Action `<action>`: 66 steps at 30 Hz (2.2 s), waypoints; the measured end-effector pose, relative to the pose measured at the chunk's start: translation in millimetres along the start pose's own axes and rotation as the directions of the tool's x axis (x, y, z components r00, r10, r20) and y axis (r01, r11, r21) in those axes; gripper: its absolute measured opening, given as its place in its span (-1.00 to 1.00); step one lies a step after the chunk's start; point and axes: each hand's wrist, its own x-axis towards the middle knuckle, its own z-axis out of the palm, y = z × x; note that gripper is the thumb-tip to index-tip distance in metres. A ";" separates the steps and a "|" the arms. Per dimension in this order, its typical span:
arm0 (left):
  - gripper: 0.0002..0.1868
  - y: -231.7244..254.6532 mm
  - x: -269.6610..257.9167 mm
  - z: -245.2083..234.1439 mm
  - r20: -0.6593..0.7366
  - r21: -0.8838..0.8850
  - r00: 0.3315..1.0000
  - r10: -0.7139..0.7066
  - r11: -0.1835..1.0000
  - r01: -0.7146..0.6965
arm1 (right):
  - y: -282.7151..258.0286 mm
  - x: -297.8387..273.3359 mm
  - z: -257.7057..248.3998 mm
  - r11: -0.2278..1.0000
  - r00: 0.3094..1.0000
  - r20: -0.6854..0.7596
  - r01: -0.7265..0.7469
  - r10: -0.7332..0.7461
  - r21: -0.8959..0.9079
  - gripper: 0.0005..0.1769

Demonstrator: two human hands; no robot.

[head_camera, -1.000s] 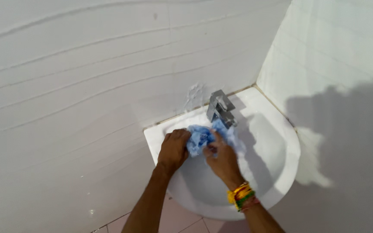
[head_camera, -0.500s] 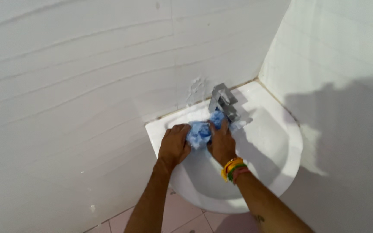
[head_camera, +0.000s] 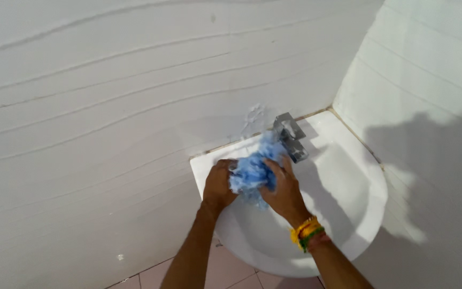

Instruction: The person applies cleaning foam to a small wall-mounted sink and a faucet, scrubbing the surfaces with a blue sponge and wiping different parts of the basin.

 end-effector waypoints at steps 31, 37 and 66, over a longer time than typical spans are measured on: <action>-0.25 29.2 17.1 -18.0 -0.306 -0.054 0.944 -0.121 0.992 0.110 | -5.1 62.9 43.5 0.936 0.903 0.415 0.236 -0.112 -0.261 -0.29; -0.39 38.4 12.1 -21.7 -0.301 -0.135 0.909 -0.287 0.957 0.258 | -10.9 68.3 30.8 0.972 0.925 0.380 0.070 0.021 -0.225 -0.30; -0.66 50.6 30.3 -29.5 -0.467 -0.274 0.795 -0.387 0.918 0.285 | -3.3 115.4 52.5 0.860 0.846 0.269 -0.348 0.460 -0.373 -0.03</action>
